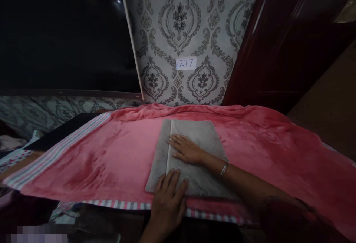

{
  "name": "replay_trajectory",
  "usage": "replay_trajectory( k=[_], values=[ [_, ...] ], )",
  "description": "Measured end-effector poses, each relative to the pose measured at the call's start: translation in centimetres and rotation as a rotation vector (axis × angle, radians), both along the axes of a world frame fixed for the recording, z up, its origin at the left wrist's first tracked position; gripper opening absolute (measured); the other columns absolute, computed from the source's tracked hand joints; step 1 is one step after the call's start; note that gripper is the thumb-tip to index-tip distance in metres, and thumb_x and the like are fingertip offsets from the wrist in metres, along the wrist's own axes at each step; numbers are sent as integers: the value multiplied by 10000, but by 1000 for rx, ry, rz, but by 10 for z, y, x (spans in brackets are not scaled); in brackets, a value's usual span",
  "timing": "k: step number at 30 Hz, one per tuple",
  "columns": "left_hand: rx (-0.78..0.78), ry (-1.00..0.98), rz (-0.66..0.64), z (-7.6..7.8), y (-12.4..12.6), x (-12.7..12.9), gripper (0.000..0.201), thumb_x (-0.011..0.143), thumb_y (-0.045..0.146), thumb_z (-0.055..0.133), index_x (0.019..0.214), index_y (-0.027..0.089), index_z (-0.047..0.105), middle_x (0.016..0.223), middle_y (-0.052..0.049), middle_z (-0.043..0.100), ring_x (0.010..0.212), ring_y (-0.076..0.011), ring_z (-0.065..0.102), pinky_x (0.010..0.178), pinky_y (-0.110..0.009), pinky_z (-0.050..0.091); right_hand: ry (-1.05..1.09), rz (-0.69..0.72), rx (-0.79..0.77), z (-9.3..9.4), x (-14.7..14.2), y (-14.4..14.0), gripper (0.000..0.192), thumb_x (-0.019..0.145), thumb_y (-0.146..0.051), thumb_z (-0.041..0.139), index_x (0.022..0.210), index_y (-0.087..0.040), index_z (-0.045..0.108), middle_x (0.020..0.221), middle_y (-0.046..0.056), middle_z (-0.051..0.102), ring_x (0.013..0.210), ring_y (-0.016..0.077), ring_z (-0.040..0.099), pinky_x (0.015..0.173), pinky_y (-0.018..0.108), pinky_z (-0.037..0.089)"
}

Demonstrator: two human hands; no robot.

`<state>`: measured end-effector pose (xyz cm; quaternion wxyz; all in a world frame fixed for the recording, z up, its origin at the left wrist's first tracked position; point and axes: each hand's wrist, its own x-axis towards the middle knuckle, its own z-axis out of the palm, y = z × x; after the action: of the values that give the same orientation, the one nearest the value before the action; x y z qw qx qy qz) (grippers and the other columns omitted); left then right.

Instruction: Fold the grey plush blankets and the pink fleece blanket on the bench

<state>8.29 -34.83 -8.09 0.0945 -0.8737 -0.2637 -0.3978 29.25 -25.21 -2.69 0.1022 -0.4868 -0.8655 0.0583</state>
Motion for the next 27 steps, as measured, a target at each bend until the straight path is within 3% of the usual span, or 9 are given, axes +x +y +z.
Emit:
replay_trajectory(
  k=[4,10,12,14,17,19,21,24,27],
  values=[
    [-4,-51,19,1,-3,-4,428,834,166,587,1245,265,651,1238,-107,642,1183,-279,560,1020,-466,429,32,109,-54,-2,-9,-43,649,1037,-481,446,1592,-193,272,1653,132,170,1535,242,55,1238,501,96],
    [-63,-331,-121,6,-4,-19,398,904,243,490,1294,215,567,1161,-121,565,1099,-261,562,899,-432,519,155,197,-150,1,-30,-99,629,1026,-448,499,1587,-253,292,1632,109,260,1529,236,115,1239,495,112],
    [-131,-390,-146,19,3,-19,345,937,195,438,1247,222,586,1111,-100,603,1061,-233,584,867,-393,534,240,277,-169,6,-33,-112,640,1015,-463,517,1581,-246,310,1613,111,316,1516,238,191,1232,489,160],
    [-247,-356,-192,38,15,-15,318,966,190,408,1185,231,635,1072,-82,659,1039,-216,616,884,-381,538,383,368,-222,14,-27,-117,560,1035,-463,468,1545,-245,388,1533,92,464,1438,208,379,1192,425,294],
    [-560,-250,-266,70,47,0,344,989,286,398,1167,215,685,1128,-84,712,1083,-221,651,957,-403,536,589,245,-158,24,-2,-108,497,1060,-479,369,1475,-236,498,1408,77,596,1284,183,558,1103,364,422],
    [-740,-208,-304,88,75,14,389,977,341,404,1210,202,683,1209,-87,711,1138,-236,648,1021,-441,513,568,37,-6,25,19,-95,513,1052,-487,376,1474,-224,502,1449,100,556,1350,221,498,1141,423,381],
    [-841,-140,-356,101,104,34,456,960,369,406,1305,186,641,1327,-93,669,1245,-253,603,1102,-474,452,433,-96,79,21,35,-84,540,1038,-473,414,1506,-208,460,1532,122,457,1454,259,353,1186,491,300],
    [-868,46,-428,106,142,72,546,958,381,379,1448,186,523,1514,-67,512,1413,-241,454,1206,-468,321,212,-135,42,8,41,-77,603,1021,-481,463,1552,-205,380,1616,134,298,1517,295,181,1210,570,184],
    [-813,269,-413,98,170,110,584,970,403,355,1506,190,445,1599,-51,381,1481,-219,348,1239,-436,247,89,-126,3,-2,35,-80,606,1022,-511,459,1564,-262,353,1643,101,236,1528,305,109,1207,614,83]
  ],
)
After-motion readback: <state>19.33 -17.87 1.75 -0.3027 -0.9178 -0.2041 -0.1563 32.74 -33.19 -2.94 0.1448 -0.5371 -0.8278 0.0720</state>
